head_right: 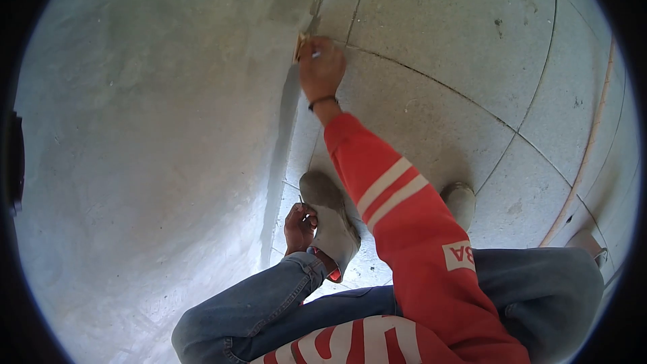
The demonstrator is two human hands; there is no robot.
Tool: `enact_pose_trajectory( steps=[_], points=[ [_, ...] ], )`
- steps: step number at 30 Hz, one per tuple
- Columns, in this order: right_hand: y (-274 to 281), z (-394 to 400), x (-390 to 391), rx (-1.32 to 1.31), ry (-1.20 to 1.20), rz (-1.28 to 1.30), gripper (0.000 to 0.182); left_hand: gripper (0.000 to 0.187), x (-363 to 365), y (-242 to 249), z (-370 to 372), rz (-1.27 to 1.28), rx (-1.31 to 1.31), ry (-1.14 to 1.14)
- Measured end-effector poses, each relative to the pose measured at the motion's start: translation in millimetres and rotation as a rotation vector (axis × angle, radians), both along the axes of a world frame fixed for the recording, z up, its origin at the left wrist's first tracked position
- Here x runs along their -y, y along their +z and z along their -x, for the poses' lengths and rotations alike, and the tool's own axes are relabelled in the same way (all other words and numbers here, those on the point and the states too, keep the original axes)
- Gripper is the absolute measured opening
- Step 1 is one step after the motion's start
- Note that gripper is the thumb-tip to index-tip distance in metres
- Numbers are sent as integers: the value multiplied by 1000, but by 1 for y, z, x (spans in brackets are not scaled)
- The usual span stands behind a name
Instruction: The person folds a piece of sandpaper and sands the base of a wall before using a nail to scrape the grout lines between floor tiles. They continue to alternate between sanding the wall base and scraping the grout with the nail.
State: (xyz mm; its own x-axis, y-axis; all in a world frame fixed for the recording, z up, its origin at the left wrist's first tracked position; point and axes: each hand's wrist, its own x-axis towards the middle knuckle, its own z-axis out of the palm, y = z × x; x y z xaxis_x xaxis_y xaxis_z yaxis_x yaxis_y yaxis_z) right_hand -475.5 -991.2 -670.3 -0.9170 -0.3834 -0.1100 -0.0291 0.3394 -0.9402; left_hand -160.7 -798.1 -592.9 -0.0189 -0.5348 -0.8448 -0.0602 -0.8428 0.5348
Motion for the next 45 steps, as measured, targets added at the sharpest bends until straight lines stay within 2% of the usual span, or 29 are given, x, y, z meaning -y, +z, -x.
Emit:
enact_pose_trajectory(
  steps=[2, 4, 6, 9, 11, 13, 14, 15, 16, 18, 20, 22, 23, 25, 27, 30, 31, 32, 33, 35, 36, 38, 39, 41, 44, 45],
  points=[
    [7, 16, 7, 90, -10, 57, 20, 18, -2, 2, 0, -5, 2, 12],
    [-2, -43, -14, -240, -112, -6, 20, 18, 3, -1, 6, 2, -5, 14],
    [-2, -92, -54, 253, 110, 107, 18, 17, 6, 0, 4, -21, 33, -21],
    [-6, -97, -64, 388, 168, 94, 17, 18, 8, 4, 10, -9, 60, -34],
    [-7, -54, -34, 65, 39, -23, 18, 18, 1, 6, 3, -18, 51, -14],
    [-16, 0, 2, -89, -16, -64, 19, 18, 2, 3, 6, -15, 20, 8],
    [-19, 17, 10, -88, -8, -68, 19, 18, 0, 2, 4, -3, -4, 31],
    [-21, 31, 16, 52, 47, -52, 18, 18, -2, 2, 3, 7, -27, 51],
    [-22, 36, 18, 192, 99, -34, 18, 18, -4, 3, 0, 4, -26, 52],
    [-22, -32, -6, -152, -12, -129, 18, 18, 0, 0, -1, -1, -23, 12],
    [-27, -108, -52, -58, 39, -69, 18, 18, 3, -3, -1, 1, -11, -12],
    [-5, -132, -89, 459, 342, -12, 18, 18, 7, -5, -2, -16, 41, -35],
    [-3, -125, -87, 469, 335, -17, 18, 18, 10, -3, 2, -24, 50, -41],
    [-5, -96, -65, 48, 141, -117, 18, 15, 8, 1, 6, 12, 40, -13],
    [-19, -26, -30, 258, 118, -41, 20, 15, 4, 1, 1, 3, 21, -5],
    [-47, 2, -1, 359, 157, 99, 21, 16, -4, 1, -3, -5, -11, 31],
    [-41, -30, -7, -48, 100, -117, 20, 16, -2, 0, -1, -4, -22, 47],
    [-19, -56, -19, -108, 12, -95, 19, 16, 0, -2, 0, 3, -30, 47],
    [-17, -90, -40, -4, 58, -122, 17, 15, 1, -4, -2, 9, -22, 34],
    [-25, -149, -89, 334, 291, 41, 18, 14, 3, -5, -3, 9, -4, 9],
    [-26, -152, -91, 341, 281, 39, 18, 15, 5, -4, -1, 10, 4, -7],
    [-14, -154, -93, 58, 230, -131, 20, 15, 6, 0, 1, 8, 25, -17],
    [-18, -128, -84, 129, 235, -151, 18, 15, 6, 2, 3, 5, 16, -12],
    [-36, -78, -52, 162, 99, -196, 18, 13, 4, 2, 3, 8, -10, -12],
    [-27, -64, -43, 5, 231, -80, 17, 14, -2, -1, 0, 11, -27, 57],
    [-13, -90, -46, -22, 146, -172, 17, 14, -1, -2, -1, 18, -34, 57]
  ],
)
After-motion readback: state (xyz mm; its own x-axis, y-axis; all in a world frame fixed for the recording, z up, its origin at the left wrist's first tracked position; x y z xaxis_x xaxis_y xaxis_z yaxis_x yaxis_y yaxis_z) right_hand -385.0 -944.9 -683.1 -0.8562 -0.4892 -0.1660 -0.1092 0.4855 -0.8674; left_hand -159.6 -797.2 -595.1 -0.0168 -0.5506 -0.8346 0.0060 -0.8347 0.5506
